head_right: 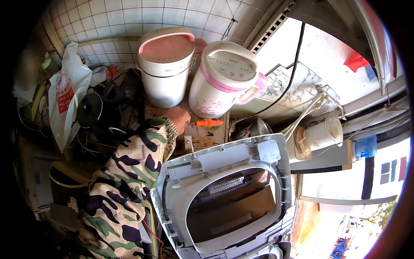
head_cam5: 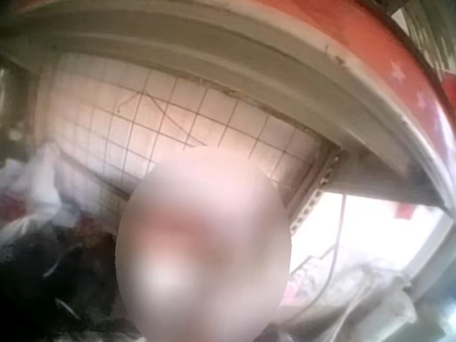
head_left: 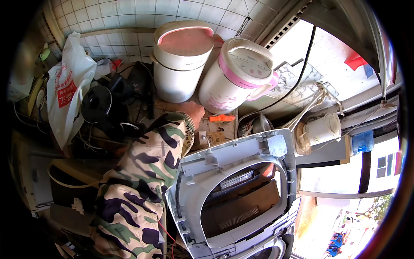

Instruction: The person uses a screwdriver to remove screws from the top panel of a disassembled washing machine. They then lift the panel off, set it aside, and proceed to remove screws from the front panel of the machine.

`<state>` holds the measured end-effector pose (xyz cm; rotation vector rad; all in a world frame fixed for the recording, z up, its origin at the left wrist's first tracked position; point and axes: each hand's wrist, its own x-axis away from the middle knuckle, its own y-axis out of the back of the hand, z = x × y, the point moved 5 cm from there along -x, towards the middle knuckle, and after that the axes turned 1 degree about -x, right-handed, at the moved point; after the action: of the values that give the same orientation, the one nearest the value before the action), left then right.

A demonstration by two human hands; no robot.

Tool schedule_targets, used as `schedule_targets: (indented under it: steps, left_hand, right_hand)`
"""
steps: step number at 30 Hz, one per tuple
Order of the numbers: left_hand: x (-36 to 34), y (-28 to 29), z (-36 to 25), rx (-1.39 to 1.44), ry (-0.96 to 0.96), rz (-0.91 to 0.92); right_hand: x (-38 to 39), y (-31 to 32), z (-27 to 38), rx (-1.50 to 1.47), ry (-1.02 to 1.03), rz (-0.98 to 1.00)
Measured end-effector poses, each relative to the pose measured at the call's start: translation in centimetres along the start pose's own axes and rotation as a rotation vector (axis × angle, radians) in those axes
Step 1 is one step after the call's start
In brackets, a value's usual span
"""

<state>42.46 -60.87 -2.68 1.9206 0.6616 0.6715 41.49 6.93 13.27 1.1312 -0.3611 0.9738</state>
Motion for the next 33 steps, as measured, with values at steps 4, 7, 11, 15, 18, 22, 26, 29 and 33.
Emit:
schedule_targets:
  steps: [4,7,11,15,18,22,26,29,33]
  left_hand:
    - [4.4,7.6,-3.8,0.424,-0.101,0.026]
    - [9.7,11.3,-9.7,0.084,-0.545,-0.296]
    - [17.3,8.9,-15.6,0.175,-0.829,-0.092]
    - [22.0,7.6,-21.0,0.313,-1.065,0.045]
    - [20.3,7.7,-20.8,0.533,-1.027,0.112]
    - [6.7,2.8,-19.3,0.308,-0.653,0.132]
    - [-2.2,0.6,-11.4,0.022,-0.100,0.071]
    - [-5.1,-1.8,-10.6,-0.061,0.100,0.085]
    - [-6.3,-3.1,-11.6,-0.148,0.147,0.131]
  right_hand:
    - [-0.5,2.6,-4.6,-0.215,-0.184,-0.046]
    - [-3.5,7.8,10.7,0.943,0.696,-0.452]
    - [-7.2,9.2,27.0,0.623,0.742,-0.748]
    - [-8.3,6.3,24.7,0.370,0.702,-0.345]
    - [-8.5,6.0,23.5,0.450,0.668,-0.332]
    - [-6.5,5.7,13.7,0.297,0.189,-0.360]
    - [-4.7,4.0,12.5,0.224,0.214,-0.290]
    - [-3.2,4.1,11.7,0.210,0.213,-0.296]
    - [-2.3,4.3,9.3,0.093,0.040,-0.273]
